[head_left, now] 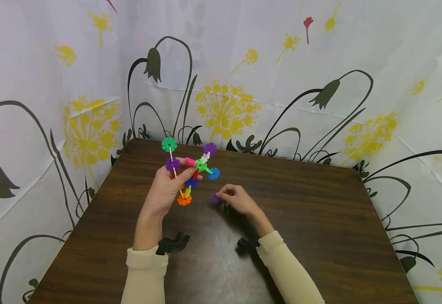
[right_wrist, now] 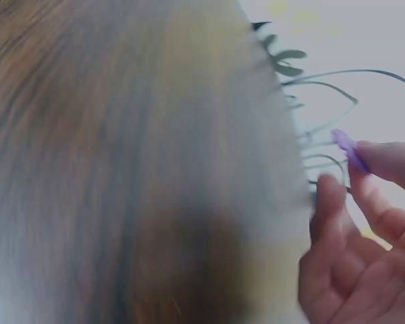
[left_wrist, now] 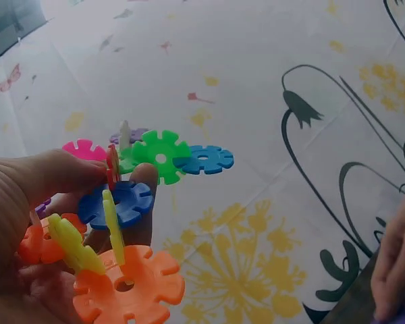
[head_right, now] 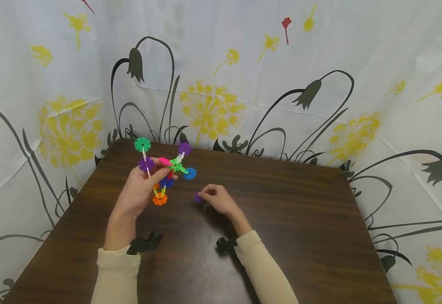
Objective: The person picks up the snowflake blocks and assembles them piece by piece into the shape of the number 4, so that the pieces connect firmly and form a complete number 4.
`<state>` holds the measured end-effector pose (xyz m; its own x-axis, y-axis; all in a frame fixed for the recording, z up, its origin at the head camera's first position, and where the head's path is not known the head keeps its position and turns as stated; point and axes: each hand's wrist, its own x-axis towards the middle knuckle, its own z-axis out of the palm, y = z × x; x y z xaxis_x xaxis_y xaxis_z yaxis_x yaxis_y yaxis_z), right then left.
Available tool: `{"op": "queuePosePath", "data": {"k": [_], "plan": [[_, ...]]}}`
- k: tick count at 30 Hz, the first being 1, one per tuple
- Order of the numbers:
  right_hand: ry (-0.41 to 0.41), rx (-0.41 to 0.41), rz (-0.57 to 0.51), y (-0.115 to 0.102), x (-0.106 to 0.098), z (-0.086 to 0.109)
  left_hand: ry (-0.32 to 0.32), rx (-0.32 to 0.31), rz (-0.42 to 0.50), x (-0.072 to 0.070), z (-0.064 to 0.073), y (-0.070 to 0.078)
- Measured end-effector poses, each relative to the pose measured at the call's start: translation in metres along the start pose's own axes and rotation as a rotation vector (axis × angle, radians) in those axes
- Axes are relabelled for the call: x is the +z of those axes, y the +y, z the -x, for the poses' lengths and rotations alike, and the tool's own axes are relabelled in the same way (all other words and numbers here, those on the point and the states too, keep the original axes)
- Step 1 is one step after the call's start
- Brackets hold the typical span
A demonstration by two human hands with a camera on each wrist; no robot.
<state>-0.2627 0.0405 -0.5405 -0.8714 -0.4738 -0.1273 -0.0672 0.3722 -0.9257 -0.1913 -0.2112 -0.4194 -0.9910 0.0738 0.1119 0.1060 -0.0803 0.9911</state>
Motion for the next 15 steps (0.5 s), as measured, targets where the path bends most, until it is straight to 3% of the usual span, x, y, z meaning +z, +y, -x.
{"op": "queuePosePath", "data": {"k": [6,15], "plan": [[0.008,-0.046,-0.146,-0.018,-0.038,0.026,-0.067,-0.001,-0.024,0.016,-0.003,0.000],[0.110,-0.224,0.014,-0.073,-0.106,0.066,-0.185,-0.009,-0.020,0.043,-0.010,-0.005]]}}
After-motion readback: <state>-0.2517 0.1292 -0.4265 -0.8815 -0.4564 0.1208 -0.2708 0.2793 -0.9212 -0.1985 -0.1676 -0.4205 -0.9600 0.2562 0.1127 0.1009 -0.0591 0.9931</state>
